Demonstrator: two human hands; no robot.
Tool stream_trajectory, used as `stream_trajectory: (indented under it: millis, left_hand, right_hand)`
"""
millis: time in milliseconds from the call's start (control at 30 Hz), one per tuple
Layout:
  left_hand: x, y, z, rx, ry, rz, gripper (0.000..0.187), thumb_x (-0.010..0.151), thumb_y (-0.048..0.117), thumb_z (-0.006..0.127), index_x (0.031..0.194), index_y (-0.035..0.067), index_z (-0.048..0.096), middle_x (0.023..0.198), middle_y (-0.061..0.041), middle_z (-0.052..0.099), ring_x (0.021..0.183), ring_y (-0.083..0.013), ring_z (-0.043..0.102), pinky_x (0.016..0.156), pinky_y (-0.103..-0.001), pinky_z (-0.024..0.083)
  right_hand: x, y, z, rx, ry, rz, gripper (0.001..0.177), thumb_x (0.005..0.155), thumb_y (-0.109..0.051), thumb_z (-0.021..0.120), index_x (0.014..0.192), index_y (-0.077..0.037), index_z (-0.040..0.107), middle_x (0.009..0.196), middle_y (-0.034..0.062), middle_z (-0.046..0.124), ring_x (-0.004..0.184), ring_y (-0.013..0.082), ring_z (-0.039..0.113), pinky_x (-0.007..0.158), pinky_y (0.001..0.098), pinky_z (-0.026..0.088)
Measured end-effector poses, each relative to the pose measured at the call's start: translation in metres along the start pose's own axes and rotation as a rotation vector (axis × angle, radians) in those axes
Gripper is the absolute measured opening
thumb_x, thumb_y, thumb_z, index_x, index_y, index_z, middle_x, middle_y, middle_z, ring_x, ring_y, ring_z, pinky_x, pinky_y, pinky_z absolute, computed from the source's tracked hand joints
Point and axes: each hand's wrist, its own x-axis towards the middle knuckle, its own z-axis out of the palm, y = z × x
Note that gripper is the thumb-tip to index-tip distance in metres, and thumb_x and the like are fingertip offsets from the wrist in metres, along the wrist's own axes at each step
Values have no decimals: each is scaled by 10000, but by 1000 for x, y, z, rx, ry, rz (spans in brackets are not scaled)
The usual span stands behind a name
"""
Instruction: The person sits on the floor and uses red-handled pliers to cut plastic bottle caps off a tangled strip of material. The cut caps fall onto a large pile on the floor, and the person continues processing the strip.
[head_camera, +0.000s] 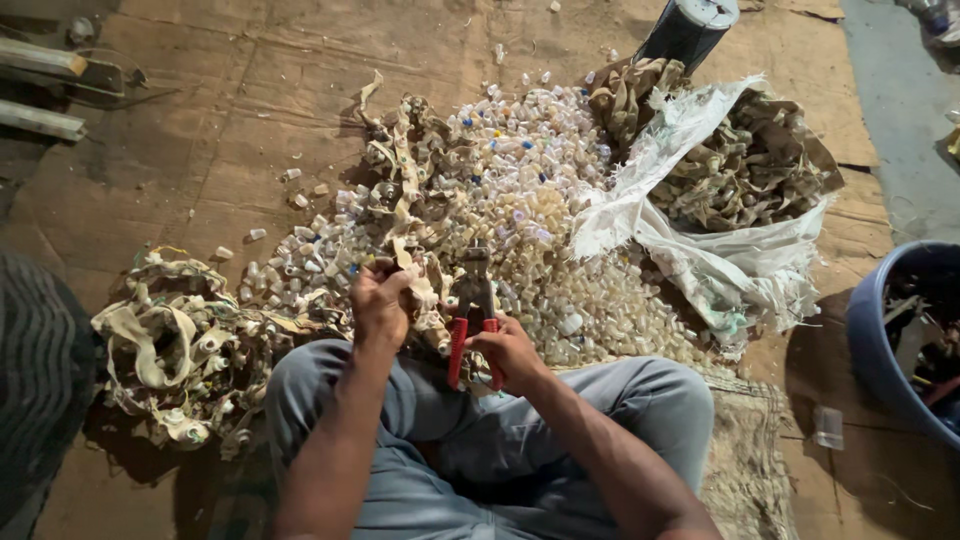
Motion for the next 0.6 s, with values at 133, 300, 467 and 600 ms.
stream_trajectory:
  millis: [133, 300, 467, 600]
  left_hand:
    - [-4, 6, 8, -154, -40, -54, 264, 890, -49, 646, 1128, 52, 596, 947, -108, 659, 690, -181, 646, 507, -306, 543]
    - [-4, 3, 6, 1480, 32, 629, 422, 787, -73, 643, 1192, 32, 594, 1144, -154, 663, 964, -295, 695, 771, -364, 622]
    - [0, 7, 5, 1543, 236, 782, 447, 872, -82, 676, 1301, 2, 583, 1205, -167, 651, 1025, -279, 691, 812, -332, 618]
    - [-3, 21, 18, 855, 366, 624, 309, 968, -46, 659, 1252, 53, 587, 1232, -171, 657, 953, -259, 673, 727, -326, 605]
  right_hand:
    - [7, 9, -4, -106, 35, -23, 230, 881, 0, 715, 1092, 67, 651, 727, 66, 649, 415, 90, 490, 345, 260, 385]
    - [5, 2, -7, -252, 183, -87, 313, 817, -6, 656, 1128, -30, 671, 839, 109, 731, 480, 136, 555, 406, 269, 462]
    - [-1, -9, -8, -263, 234, -27, 334, 810, -25, 610, 1139, -33, 666, 934, 130, 757, 521, 237, 529, 408, 333, 418]
    - [1, -7, -3, -308, 180, -112, 366, 818, 4, 649, 1179, 42, 690, 1040, 114, 761, 930, 206, 709, 719, 332, 552]
